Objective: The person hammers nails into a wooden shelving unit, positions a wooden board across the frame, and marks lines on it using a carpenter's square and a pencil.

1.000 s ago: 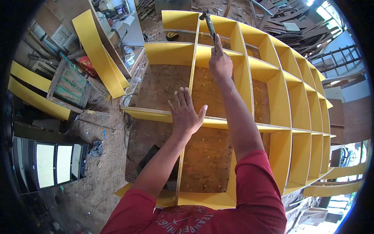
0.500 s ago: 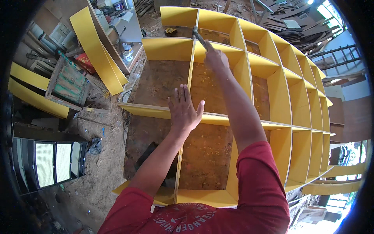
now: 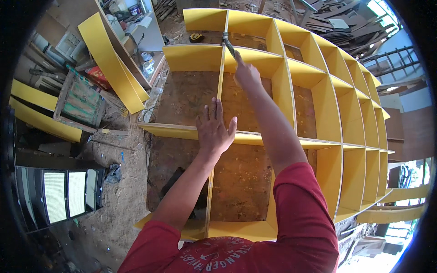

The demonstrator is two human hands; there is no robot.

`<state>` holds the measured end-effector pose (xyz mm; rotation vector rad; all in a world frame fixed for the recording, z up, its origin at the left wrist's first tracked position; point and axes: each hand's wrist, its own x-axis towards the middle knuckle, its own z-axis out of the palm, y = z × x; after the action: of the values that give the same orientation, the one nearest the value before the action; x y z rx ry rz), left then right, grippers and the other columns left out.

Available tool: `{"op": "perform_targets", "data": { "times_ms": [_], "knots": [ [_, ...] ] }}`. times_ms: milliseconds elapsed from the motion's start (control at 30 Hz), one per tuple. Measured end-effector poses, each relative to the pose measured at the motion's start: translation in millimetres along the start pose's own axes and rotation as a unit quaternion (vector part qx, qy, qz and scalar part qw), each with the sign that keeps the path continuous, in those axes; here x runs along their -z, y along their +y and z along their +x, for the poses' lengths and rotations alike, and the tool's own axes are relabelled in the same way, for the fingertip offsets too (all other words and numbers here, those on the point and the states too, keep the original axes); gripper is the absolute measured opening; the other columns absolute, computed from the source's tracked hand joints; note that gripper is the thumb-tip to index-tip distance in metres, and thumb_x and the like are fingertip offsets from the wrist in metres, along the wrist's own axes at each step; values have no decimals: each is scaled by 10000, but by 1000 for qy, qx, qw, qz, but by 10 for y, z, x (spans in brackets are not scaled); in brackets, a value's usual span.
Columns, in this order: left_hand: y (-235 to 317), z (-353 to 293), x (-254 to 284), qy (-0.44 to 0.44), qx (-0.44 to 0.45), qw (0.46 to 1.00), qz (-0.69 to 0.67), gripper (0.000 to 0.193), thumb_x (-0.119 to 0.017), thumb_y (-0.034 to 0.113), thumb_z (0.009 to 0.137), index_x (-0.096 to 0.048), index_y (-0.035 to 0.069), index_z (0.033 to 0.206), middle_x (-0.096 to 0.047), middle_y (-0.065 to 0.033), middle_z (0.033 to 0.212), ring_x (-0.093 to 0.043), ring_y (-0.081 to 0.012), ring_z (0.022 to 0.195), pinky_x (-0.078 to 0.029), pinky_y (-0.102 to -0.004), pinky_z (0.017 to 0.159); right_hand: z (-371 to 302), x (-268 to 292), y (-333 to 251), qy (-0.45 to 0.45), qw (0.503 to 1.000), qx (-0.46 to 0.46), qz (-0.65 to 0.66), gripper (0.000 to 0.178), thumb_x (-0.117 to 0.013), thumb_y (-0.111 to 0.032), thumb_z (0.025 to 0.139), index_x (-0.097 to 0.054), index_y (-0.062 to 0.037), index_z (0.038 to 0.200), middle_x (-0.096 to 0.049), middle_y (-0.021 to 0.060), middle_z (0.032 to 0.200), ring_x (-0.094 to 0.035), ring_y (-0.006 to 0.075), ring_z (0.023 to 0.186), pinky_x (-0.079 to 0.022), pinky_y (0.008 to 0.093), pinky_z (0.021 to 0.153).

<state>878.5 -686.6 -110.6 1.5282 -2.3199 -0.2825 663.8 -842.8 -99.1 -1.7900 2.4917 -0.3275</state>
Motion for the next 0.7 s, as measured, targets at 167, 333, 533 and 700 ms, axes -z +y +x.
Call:
{"op": "perform_targets", "data": {
  "times_ms": [167, 333, 533, 700],
  "knots": [
    [-155, -45, 12, -8, 23, 1000, 17, 818, -485, 545, 1048, -316, 14, 1647, -324, -154, 1725, -448, -385, 1499, -346, -650, 1183, -147, 361, -482, 54, 993, -24, 104, 657, -532, -259, 1060, -274, -370, 1654, -740, 277, 1094, -718, 483, 1013, -556, 599, 900],
    [-67, -4, 12, -13, 11, 1000, 13, 841, -505, 555, 1036, -309, 15, 1650, -314, -149, 1732, -453, -384, 1496, -350, -648, 1177, 2, 182, -121, 21, 999, 42, 9, 656, -516, -257, 1072, -255, -375, 1662, -748, 262, 1068, -739, 461, 963, -583, 580, 830],
    [8, -15, 72, -43, -4, 999, 1, 895, -532, 581, 1016, -274, 18, 1663, -303, -168, 1733, -456, -389, 1491, -351, -614, 1191, -138, 132, -80, -15, 998, -9, 61, 631, -514, -256, 1053, -316, -390, 1637, -738, 293, 1034, -724, 487, 994, -569, 596, 853],
    [-139, -40, 63, -46, 23, 998, 36, 926, -567, 588, 1001, -265, 15, 1662, -341, -174, 1714, -501, -370, 1447, -392, -622, 1146, -149, 404, -50, -3, 991, -28, 127, 469, -507, -262, 1031, -514, -252, 1500, -746, 271, 1108, -728, 449, 1038, -564, 579, 904]
  ]
}}
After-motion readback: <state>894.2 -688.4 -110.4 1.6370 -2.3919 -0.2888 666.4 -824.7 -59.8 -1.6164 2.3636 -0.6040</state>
